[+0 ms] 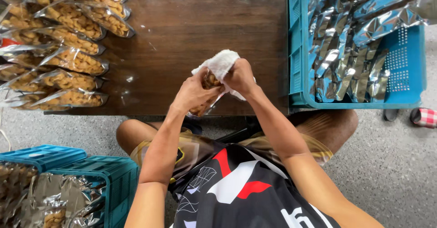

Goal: The person sits on the floor and repeatedly wipes the exterior of sealed snack packages with a white cloth. They pick each package from a blue crate, wipe it, and place it on the table, continuing the cycle.

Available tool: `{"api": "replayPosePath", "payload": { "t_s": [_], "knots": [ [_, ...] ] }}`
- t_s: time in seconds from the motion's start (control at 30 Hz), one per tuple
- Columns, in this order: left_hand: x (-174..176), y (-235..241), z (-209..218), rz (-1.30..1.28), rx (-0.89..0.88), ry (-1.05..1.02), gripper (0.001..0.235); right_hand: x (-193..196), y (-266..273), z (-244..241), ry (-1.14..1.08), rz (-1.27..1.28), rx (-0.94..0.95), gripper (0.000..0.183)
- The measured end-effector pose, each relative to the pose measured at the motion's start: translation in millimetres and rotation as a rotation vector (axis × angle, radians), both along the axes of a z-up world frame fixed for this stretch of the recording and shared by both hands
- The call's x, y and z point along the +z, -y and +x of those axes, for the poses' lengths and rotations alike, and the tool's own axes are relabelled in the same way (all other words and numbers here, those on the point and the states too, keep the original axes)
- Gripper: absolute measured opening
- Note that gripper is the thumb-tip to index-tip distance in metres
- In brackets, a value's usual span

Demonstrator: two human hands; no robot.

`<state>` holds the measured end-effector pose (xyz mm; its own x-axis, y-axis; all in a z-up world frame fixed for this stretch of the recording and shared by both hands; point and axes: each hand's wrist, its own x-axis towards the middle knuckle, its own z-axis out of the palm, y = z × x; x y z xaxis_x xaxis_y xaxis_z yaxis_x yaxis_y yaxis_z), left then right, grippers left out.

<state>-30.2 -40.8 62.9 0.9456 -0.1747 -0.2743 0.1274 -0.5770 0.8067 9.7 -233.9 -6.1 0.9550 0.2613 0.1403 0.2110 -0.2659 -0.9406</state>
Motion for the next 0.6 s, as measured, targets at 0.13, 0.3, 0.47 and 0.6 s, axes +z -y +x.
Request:
{"api": "replayPosePath", "payload": {
  "t_s": [0.13,0.3,0.47,0.6],
  "knots": [
    [4,-1,7,-0.092,0.127,-0.236,0.069,-22,14,3,0.057,0.124,-0.002,0.017],
    [-40,-17,27,-0.225,0.064,0.021,0.056,-82,30,-7,-0.283,0.308,-0.099,0.018],
    [-67,4,35,-0.31,0.353,0.358,0.046,-109,25,-11,-0.278,0.336,-0.184,0.018],
    [-58,34,33,-0.007,0.427,0.462,0.039,-111,20,-23,-0.274,0.362,-0.224,0.016]
  ]
}}
